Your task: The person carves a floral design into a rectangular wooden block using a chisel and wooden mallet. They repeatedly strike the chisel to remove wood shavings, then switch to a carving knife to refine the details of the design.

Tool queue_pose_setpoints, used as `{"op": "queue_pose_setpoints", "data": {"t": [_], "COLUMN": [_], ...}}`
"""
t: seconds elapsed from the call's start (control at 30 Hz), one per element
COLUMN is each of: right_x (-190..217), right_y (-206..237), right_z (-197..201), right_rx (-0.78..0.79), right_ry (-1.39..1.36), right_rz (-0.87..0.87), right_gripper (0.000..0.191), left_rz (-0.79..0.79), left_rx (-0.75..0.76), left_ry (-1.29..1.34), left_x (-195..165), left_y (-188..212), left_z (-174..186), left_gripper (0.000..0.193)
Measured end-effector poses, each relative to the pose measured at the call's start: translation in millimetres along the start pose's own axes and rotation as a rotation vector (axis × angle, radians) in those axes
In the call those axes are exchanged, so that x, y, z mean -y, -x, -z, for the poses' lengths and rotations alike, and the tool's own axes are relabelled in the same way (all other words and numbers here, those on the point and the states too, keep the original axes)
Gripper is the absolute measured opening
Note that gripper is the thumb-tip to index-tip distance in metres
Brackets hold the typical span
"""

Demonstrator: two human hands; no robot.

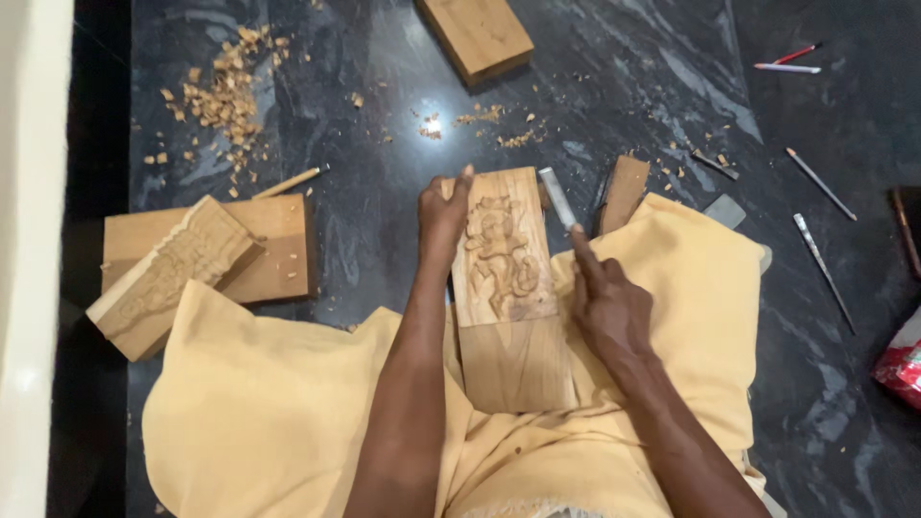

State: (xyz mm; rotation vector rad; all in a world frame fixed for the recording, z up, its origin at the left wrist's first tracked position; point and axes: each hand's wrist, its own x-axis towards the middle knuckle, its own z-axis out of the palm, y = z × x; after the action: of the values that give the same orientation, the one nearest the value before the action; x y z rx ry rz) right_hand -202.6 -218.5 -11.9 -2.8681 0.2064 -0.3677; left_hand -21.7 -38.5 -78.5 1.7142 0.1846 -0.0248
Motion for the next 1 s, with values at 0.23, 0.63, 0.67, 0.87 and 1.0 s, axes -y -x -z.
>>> {"op": "queue_pose_setpoints", "data": {"t": [0.23,0.63,0.67,0.87,1.0], "right_x": [6.4,16.5,16.1,19.1,14.6], "right_y": [75.1,81.1,77.9,59.3,51.1], "right_z": [44.3,37.4,34.7,20.6,26.2], "right_rx": [0.187,0.116,0.118,0.134,0.136], "right_ry": [0.018,0.031,0.035,0.073,0.060], "right_rz": [0.013,0.043,0.037,-0.001,-0.003], "right_gripper": [0.058,0.056,0.056,0.056,0.054], "left_rz": [0.054,0.059,0.021,-0.071,0.017], "left_rx": [0.002,0.033,0.041,0.013,0.077], "left_ry": [-0.031,0.158,0.164,0.076,0.121], "left_x": [10.9,5.0,4.8,2.6,-1.6], "left_y": [-1.3,2.1,2.5,4.0,4.8], "left_z": [-0.3,-0.6,-3.1,-3.7,-6.4], "left_gripper": [0.045,0.041,0.041,0.042,0.044]}}
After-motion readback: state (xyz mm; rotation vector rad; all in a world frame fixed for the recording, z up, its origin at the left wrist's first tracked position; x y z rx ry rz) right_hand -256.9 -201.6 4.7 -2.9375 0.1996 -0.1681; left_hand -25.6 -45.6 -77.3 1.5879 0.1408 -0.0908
